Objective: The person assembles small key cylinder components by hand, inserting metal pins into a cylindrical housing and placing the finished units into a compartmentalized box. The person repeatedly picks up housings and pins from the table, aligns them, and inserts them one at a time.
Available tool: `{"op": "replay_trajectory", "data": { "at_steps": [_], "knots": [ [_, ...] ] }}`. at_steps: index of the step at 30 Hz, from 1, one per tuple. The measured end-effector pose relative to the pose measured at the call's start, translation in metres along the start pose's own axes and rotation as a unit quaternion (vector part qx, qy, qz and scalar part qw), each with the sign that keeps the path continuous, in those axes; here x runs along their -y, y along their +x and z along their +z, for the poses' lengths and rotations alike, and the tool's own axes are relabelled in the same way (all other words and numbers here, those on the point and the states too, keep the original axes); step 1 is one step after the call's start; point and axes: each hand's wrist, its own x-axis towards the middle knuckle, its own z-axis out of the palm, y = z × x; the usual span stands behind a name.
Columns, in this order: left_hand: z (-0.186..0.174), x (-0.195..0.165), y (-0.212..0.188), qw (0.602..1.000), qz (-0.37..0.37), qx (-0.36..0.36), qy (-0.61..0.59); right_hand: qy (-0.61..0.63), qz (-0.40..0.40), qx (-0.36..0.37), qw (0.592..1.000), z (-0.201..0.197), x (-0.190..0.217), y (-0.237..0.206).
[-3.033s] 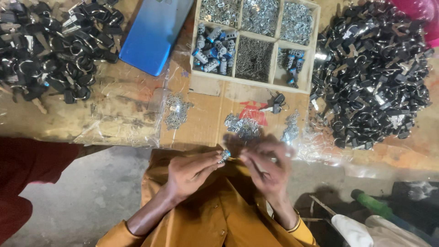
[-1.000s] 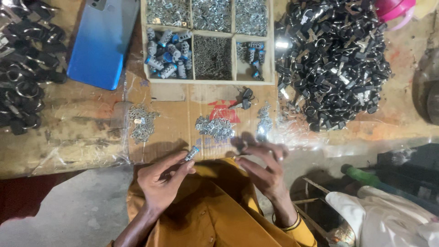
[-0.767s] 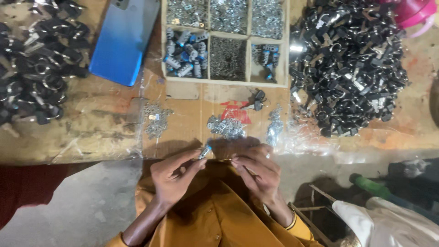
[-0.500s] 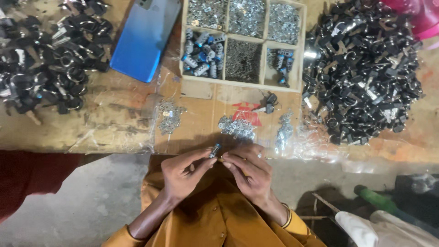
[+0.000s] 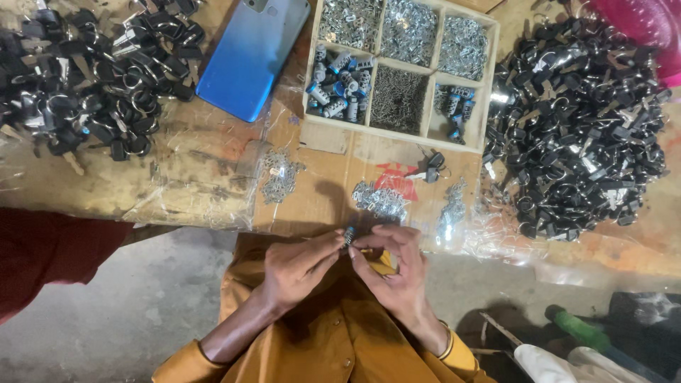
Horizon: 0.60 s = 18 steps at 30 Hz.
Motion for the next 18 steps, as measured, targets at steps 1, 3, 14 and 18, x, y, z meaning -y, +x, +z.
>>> {"op": "replay_trajectory", "data": {
  "at_steps": [1,3,14,18],
  "knots": [
    [-0.001,0.0,0.0,1.0,0.021,0.001,0.012,-0.013,-0.012,0.012,1.0,-0.003,0.0,0.001],
    [-0.002,0.001,0.001,0.998,0.059,0.008,0.03,-0.034,0.06,0.06,0.996,-0.009,-0.001,0.007],
    [-0.013,-0.006,0.006,0.989,0.118,0.067,-0.066,0.017,-0.09,0.222,0.971,-0.035,-0.013,0.037],
    [-0.009,-0.012,0.012,0.99,0.111,0.044,-0.073,-0.024,0.044,0.208,0.977,-0.052,-0.018,0.061]
  ]
}}
